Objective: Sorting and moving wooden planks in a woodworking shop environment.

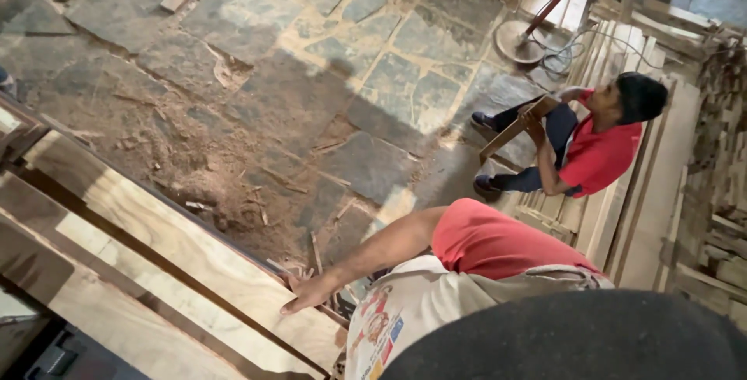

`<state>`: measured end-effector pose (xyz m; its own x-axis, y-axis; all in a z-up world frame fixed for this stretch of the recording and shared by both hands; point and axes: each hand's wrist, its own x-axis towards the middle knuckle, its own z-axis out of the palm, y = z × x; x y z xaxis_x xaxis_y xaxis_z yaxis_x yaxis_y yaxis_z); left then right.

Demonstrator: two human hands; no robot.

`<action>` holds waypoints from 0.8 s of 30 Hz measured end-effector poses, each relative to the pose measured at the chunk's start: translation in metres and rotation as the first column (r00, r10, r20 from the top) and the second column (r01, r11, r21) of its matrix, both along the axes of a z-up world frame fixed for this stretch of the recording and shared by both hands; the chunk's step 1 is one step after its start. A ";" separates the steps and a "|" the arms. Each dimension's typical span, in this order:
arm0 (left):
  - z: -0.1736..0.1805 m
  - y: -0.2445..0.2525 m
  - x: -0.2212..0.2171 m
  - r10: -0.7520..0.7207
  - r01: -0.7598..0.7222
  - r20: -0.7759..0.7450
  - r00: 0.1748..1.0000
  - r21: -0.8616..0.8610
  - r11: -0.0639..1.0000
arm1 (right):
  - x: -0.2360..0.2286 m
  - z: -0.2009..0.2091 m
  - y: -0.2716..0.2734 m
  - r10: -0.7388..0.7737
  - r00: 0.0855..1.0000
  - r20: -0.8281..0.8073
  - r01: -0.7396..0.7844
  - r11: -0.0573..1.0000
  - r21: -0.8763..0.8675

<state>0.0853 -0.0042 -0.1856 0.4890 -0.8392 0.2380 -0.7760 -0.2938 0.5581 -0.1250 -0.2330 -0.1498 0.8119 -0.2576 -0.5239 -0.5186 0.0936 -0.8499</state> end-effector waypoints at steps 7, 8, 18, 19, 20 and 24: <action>0.156 0.028 -0.075 0.273 -0.280 0.076 0.959 0.113 0.953 | 0.005 -0.049 0.015 0.101 0.993 0.055 -0.096 0.992 -0.077; 0.182 0.011 -0.085 0.278 -0.298 0.160 0.947 0.116 0.948 | 0.003 -0.032 0.010 0.048 0.980 0.191 -0.031 0.995 -0.093; 0.146 0.014 -0.069 0.295 -0.337 0.311 0.903 0.089 0.937 | -0.008 0.012 0.003 -0.047 0.980 0.192 0.024 0.992 0.122; 0.150 0.015 -0.073 0.302 -0.346 0.326 0.896 0.083 0.935 | -0.012 0.001 0.011 -0.039 0.977 0.209 0.014 0.993 0.121; 0.152 0.010 -0.075 0.318 -0.363 0.328 0.890 0.086 0.928 | -0.008 -0.011 0.008 -0.026 0.978 0.207 0.010 0.997 0.078; 0.176 -0.005 -0.088 0.386 -0.412 0.177 0.905 0.150 0.898 | -0.003 -0.026 0.007 -0.045 0.948 0.316 0.069 0.995 -0.067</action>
